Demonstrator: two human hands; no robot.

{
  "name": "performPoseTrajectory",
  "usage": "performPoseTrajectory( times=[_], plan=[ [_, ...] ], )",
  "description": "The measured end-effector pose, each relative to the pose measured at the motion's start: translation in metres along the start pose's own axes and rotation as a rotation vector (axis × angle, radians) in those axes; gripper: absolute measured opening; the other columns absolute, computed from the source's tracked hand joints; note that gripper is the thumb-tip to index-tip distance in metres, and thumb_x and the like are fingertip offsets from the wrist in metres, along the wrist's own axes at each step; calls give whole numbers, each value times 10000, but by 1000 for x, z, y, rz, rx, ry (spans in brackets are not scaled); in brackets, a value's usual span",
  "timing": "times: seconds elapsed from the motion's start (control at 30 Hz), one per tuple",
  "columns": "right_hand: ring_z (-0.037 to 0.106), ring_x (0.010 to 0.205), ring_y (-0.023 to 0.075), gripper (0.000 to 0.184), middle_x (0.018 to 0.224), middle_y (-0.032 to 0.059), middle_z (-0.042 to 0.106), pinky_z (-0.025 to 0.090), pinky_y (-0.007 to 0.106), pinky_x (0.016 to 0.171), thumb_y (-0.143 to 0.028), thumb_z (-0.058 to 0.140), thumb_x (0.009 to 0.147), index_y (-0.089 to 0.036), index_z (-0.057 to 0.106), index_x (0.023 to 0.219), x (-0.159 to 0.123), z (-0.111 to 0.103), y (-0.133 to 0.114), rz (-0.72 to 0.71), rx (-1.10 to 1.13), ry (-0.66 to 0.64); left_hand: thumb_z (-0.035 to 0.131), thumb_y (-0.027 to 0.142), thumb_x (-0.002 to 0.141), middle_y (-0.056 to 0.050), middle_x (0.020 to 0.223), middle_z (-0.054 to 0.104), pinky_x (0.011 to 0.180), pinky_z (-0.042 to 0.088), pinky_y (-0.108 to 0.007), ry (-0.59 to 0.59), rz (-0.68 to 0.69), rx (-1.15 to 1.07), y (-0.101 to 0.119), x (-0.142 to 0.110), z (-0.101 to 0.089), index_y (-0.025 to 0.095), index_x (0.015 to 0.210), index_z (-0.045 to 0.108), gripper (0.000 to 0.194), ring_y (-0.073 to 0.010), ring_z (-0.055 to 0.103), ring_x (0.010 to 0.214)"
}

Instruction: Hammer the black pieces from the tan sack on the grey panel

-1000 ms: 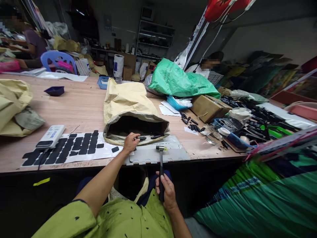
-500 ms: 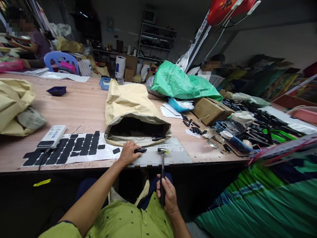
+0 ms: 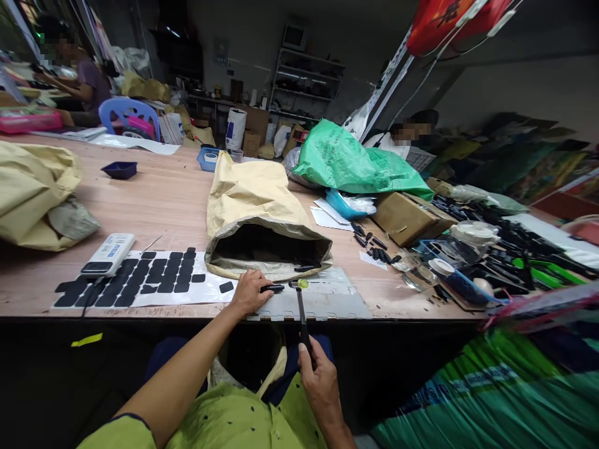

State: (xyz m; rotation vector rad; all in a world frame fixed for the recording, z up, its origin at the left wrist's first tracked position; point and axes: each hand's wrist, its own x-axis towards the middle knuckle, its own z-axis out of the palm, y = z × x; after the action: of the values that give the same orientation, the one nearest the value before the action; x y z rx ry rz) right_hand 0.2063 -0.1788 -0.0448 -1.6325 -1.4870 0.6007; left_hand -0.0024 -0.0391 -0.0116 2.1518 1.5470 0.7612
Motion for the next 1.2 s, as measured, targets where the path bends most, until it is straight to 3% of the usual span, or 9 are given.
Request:
performPoseTrajectory(
  times=[0.13, 0.37, 0.57, 0.67, 0.77, 0.83, 0.9, 1.07, 1.2],
  plan=[
    [690, 926, 252, 447, 1043, 105, 730, 552, 311, 807, -482, 488, 896, -173, 679, 1156, 3, 1, -3, -17, -16, -101, 687, 305, 797, -26, 932, 624, 846, 377, -357, 3, -5, -1, 0, 0, 0, 268, 1024, 741, 237, -203, 490, 913],
    [687, 916, 277, 495, 940, 87, 750, 563, 324, 749, -532, 516, 869, -183, 693, 1172, -2, 0, -7, 35, -4, -41, 695, 310, 788, -23, 937, 624, 841, 370, -356, -16, -31, 0, 2, -1, 0, 259, 1022, 740, 243, -201, 485, 913],
    [686, 988, 249, 432, 1091, 103, 726, 549, 298, 848, -472, 539, 884, -180, 692, 1164, -4, 6, -12, -19, 80, -166, 686, 288, 788, -26, 930, 622, 838, 366, -355, 5, -29, -4, 2, -1, 1, 274, 999, 741, 219, -203, 491, 919],
    [684, 988, 249, 422, 1082, 96, 729, 545, 292, 847, -480, 581, 860, -191, 704, 1141, -5, 8, -7, 25, 110, -179, 681, 273, 788, -28, 923, 624, 834, 369, -356, 13, -26, -17, 3, -1, 2, 278, 980, 744, 202, -206, 495, 924],
    [690, 822, 234, 479, 934, 85, 740, 553, 277, 679, -542, 627, 810, -184, 704, 1119, -4, 7, 1, 163, 181, -111, 703, 284, 768, -29, 922, 623, 843, 375, -359, 20, -32, -36, 4, -2, 3, 265, 971, 742, 208, -208, 498, 926],
    [610, 563, 168, 521, 716, 32, 684, 471, 243, 475, -582, 653, 775, -172, 693, 1093, -1, 4, 6, 284, 290, -62, 719, 287, 750, -26, 921, 621, 850, 378, -362, 28, -35, -38, 4, -3, 4, 256, 956, 742, 209, -208, 501, 925],
    [468, 410, 101, 546, 593, -30, 582, 352, 218, 376, -599, 675, 749, -164, 672, 1079, 4, 1, 9, 397, 435, -43, 722, 288, 745, -24, 919, 619, 854, 379, -364, 35, -32, -39, 4, -3, 5, 252, 943, 740, 203, -207, 501, 925],
    [434, 388, 70, 526, 570, -51, 528, 305, 194, 374, -559, 707, 738, -152, 652, 1066, 14, -6, 13, 596, 740, -95, 705, 294, 756, -28, 896, 619, 849, 383, -368, 36, -24, -74, 6, -1, 1, 228, 917, 733, 177, -208, 507, 917],
    [427, 384, 63, 468, 541, -56, 498, 287, 186, 380, -533, 714, 744, -146, 660, 1001, 17, -7, 24, 619, 856, -164, 721, 299, 727, -21, 829, 617, 828, 394, -364, 15, 74, -147, 17, -20, -11, 217, 833, 716, 133, -198, 515, 870]
  ],
)
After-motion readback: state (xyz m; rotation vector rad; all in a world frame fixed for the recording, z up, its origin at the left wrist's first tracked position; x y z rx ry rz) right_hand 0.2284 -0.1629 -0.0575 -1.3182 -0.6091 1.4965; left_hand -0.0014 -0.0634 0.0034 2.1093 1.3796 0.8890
